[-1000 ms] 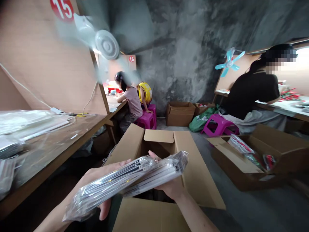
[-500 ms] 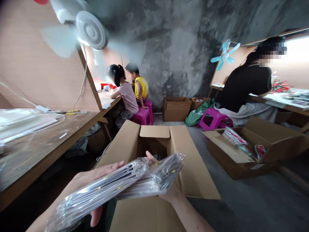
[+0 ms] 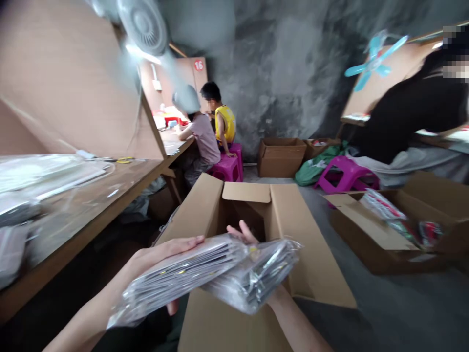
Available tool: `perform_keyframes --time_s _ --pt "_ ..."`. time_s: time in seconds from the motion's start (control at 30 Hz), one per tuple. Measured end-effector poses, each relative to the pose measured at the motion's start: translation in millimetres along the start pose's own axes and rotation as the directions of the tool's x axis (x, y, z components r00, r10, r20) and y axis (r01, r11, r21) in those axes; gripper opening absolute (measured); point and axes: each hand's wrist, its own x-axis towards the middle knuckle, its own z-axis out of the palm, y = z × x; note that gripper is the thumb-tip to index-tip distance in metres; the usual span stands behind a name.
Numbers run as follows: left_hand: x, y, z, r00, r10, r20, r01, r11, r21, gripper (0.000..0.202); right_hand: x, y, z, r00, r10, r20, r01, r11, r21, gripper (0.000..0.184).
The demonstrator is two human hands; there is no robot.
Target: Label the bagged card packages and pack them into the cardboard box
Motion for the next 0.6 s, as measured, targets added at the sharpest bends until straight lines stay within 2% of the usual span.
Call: perform_keyframes --time_s 0.07,0.2,0.37,0.6 --pt "3.1 4.3 1.4 0.998 0.04 0.041 -0.043 0.997 0.066 0.082 2.7 4.7 -4.2 0.998 0.003 -0.058 -0.003 1.0 -0.006 0.058" --pt "11.1 9.3 0.9 0.996 0.07 0.062 -0.076 0.993 0.092 0.078 9.0 18.9 -10.1 0.988 -0.057 -0.144 0.05 0.998 -0.048 0.056" --pt "17.5 11.5 1.9 0.99 0.098 0.103 -0.109 0.988 0.107 0.061 1.8 12.7 -9.0 0.991 -0.091 -0.1 0.081 0.992 -0.099 0.045" --pt "21.7 12.0 5.5 0.992 0.067 0.109 -0.078 0.991 0.107 0.065 1.1 -10.7 0.9 0.998 -0.05 -0.026 0.045 0.988 -0.147 0.033"
